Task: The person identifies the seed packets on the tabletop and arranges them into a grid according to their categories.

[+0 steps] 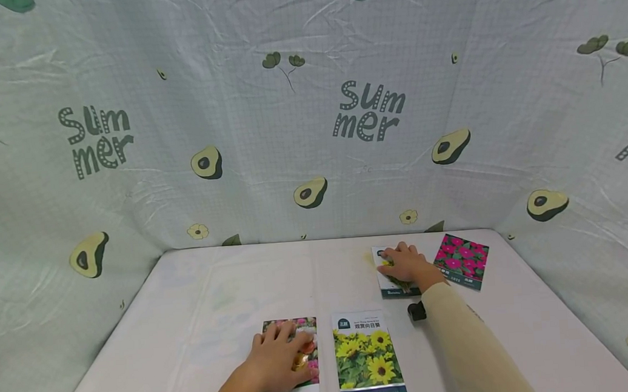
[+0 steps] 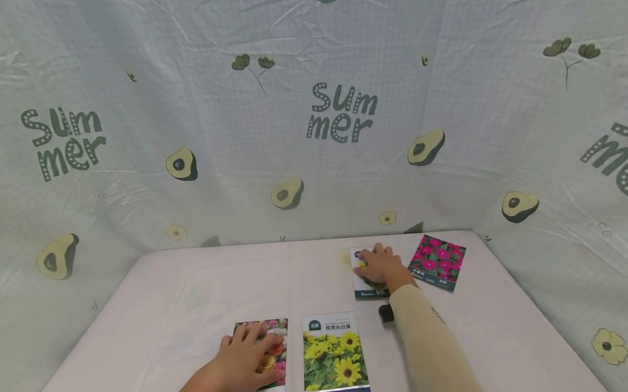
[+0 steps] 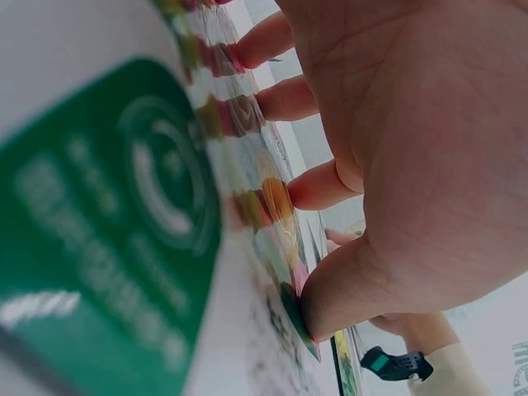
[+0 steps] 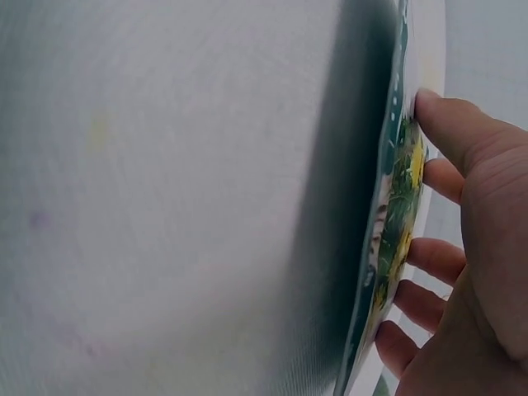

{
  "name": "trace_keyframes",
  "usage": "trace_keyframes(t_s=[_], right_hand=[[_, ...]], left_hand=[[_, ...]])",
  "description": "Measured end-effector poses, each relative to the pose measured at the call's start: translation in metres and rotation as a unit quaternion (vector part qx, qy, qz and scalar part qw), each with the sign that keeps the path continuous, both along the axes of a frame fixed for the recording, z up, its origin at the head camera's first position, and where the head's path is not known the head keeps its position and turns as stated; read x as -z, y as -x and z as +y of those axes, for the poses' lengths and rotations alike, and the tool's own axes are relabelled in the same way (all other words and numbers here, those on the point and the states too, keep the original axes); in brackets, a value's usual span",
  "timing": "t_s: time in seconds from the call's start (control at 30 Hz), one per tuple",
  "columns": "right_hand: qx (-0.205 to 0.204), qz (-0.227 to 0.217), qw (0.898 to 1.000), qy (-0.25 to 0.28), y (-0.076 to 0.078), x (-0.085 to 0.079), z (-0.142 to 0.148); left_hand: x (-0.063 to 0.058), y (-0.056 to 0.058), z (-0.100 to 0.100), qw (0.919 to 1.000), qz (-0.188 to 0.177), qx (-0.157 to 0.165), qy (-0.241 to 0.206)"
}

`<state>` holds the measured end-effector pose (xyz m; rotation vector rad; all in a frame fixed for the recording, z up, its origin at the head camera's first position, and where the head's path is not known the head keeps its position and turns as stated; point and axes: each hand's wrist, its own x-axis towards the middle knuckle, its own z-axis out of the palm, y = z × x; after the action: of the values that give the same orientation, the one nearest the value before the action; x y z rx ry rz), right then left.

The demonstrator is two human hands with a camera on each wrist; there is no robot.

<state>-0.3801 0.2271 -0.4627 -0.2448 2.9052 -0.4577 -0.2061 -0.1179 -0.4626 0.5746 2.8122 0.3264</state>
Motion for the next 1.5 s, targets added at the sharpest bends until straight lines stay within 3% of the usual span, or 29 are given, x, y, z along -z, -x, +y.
trace_keyframes(t_s=[0.23, 0.67, 1.5], right_hand=[[0.009, -0.002, 1.000, -0.002, 0.000, 0.000, -0.005], [0.013, 0.002, 1.000, -0.004, -0.001, 0.003, -0.015], [0.013, 0.012, 1.000, -0.004, -0.004, 0.005, -0.031]], left_hand=[[0.004, 0.001, 0.000, 1.0000, -0.003, -0.004, -0.004], [-0.004, -0.002, 0.000, 1.0000, 0.001, 0.000, 0.000], [0.002, 0.002, -0.001, 1.0000, -0.005, 0.001, -0.003]])
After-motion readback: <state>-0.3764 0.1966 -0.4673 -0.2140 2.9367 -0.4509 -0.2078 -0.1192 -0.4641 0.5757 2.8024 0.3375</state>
